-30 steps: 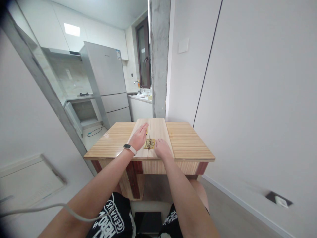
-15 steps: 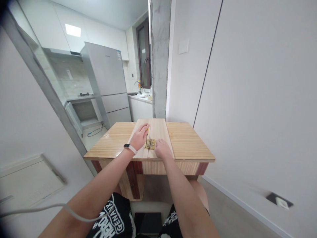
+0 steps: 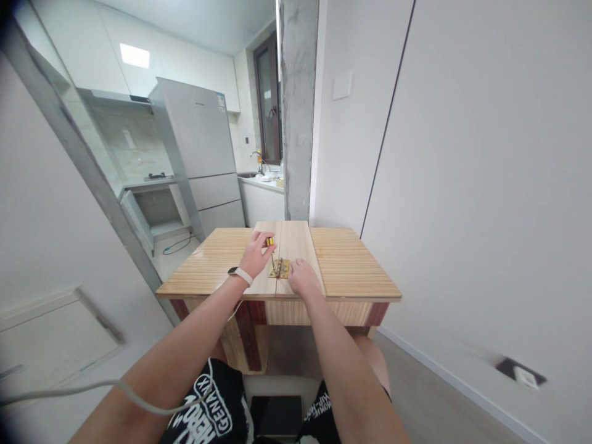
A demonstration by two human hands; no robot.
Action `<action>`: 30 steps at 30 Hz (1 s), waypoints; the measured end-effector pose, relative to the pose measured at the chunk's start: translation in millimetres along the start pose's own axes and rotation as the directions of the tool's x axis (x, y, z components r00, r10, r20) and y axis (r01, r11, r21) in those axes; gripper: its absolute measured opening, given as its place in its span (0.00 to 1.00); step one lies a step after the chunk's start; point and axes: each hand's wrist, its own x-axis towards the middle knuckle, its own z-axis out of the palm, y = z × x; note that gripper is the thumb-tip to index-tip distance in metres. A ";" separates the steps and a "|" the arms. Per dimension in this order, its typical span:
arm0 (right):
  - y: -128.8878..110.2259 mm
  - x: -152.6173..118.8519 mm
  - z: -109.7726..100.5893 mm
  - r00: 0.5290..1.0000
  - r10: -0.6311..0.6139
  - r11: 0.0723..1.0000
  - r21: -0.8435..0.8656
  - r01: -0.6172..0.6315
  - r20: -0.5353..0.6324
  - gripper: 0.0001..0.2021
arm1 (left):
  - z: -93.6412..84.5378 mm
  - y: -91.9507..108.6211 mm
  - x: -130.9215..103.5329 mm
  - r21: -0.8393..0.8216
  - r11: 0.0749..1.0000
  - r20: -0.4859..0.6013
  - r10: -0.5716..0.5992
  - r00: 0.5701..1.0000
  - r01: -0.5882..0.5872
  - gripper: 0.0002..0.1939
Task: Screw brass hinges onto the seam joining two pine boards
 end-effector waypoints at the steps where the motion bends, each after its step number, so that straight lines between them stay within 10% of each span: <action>1: -0.1 0.0 -0.2 1.000 0.001 1.000 0.002 -0.001 0.000 0.17 | -0.4 -1.2 0.1 -0.011 1.000 0.002 -0.010 1.000 0.010 0.14; 15: 1.9 2.3 2.2 1.000 0.016 1.000 0.007 -0.016 0.009 0.16 | -1.9 -18.6 13.3 -0.020 0.997 -0.060 -0.076 0.995 0.075 0.21; 22: 1.2 1.5 -0.1 1.000 0.019 1.000 0.008 -0.019 0.018 0.17 | 5.3 -40.8 -6.6 0.296 0.942 0.382 -0.267 0.885 0.157 0.15; 30: 2.1 1.1 -3.7 0.998 0.043 0.999 0.011 -0.043 0.040 0.18 | 29.0 -43.8 -25.8 0.446 0.892 0.521 -0.322 0.790 0.070 0.07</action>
